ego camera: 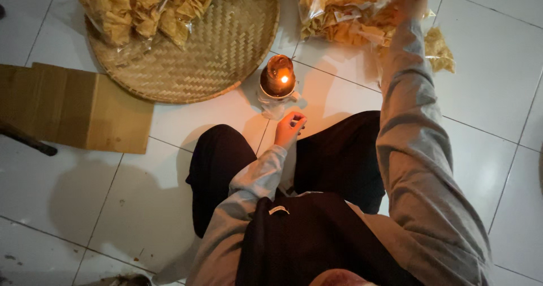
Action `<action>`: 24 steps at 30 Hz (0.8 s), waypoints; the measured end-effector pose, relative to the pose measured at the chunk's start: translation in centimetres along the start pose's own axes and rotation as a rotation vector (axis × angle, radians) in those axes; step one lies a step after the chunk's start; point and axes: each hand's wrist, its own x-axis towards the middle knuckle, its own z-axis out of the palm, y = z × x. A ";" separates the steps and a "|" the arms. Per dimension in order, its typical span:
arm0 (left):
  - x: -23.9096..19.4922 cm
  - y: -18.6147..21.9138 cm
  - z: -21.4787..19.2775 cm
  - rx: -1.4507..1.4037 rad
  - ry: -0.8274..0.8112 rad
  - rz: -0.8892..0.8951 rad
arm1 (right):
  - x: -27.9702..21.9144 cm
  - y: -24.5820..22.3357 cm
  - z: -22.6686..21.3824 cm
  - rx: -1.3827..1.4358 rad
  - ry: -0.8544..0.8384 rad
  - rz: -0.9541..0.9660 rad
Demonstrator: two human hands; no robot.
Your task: The person sits on the floor and seals plastic bags filled with fried snacks using the flame from a candle. They repeatedly open the bag, press the top edge over the flame to melt and seal the plastic, then set the sealed bag aside.
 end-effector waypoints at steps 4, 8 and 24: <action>0.1 0.6 0.2 -0.031 0.000 0.006 | -1.1 2.7 -1.7 -0.057 0.069 -0.016; -0.2 0.8 -0.2 -0.063 -0.004 -0.002 | -7.3 7.3 -4.9 -0.143 0.225 -0.001; -0.9 3.4 0.5 0.010 0.068 0.150 | -11.3 12.1 -9.0 -0.281 0.480 0.151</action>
